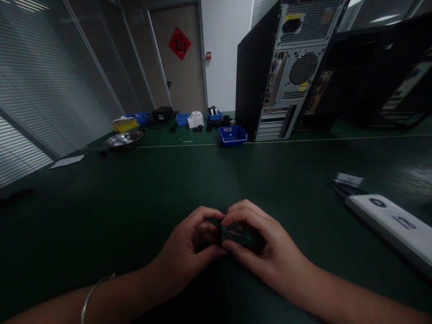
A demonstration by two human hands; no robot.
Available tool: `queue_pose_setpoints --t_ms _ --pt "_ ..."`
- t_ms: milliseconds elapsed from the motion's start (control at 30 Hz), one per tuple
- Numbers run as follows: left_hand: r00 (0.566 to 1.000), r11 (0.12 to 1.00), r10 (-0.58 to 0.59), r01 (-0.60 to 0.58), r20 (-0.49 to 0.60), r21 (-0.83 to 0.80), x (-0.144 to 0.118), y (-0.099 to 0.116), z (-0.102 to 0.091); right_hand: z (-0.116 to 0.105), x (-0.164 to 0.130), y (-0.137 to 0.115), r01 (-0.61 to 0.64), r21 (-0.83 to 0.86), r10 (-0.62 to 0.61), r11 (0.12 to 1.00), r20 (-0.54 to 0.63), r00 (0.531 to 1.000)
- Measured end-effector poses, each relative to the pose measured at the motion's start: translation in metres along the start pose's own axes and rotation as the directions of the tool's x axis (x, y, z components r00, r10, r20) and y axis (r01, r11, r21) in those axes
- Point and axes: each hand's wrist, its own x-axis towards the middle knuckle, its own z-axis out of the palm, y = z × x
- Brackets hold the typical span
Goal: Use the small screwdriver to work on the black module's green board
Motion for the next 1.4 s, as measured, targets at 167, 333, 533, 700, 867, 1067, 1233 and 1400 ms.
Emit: queue_pose_setpoints --t_ms 167,333,533,700,867,1067,1233,1400 --pt "0.999 0.996 0.023 -0.019 -0.045 0.084 -0.001 -0.001 -0.001 0.002 -0.001 0.001 -0.015 -0.015 0.015 1.0 -0.007 1.0" --pt "0.996 0.995 0.073 -0.069 -0.055 0.074 0.0 -0.001 -0.001 0.003 -0.001 -0.001 -0.016 -0.028 0.016 0.999 -0.002 1.0" --pt "1.0 0.993 0.004 -0.004 0.0 -0.118 0.002 0.003 0.002 0.003 0.0 -0.001 0.008 -0.035 -0.009 0.999 -0.005 1.0" --pt "1.0 0.991 -0.014 0.011 -0.018 -0.133 0.002 0.004 0.002 0.002 0.0 -0.001 -0.002 -0.029 0.002 1.0 0.006 1.0" --pt "0.999 0.99 0.001 -0.005 -0.034 -0.138 0.001 0.002 0.002 0.001 0.001 -0.003 0.002 -0.027 -0.001 1.0 0.012 1.0" --pt "0.999 0.99 0.037 -0.04 -0.026 -0.136 0.0 0.004 0.001 0.001 0.001 -0.003 0.005 -0.045 -0.004 0.999 0.026 1.0" --pt "0.999 0.995 0.027 -0.031 -0.046 -0.093 0.001 0.01 0.001 0.002 -0.002 0.0 0.011 -0.075 -0.007 0.997 0.051 0.999" --pt "0.998 0.999 0.029 -0.031 -0.063 -0.034 0.0 0.011 0.001 0.003 -0.002 0.002 0.014 -0.099 -0.008 0.995 0.061 0.998"
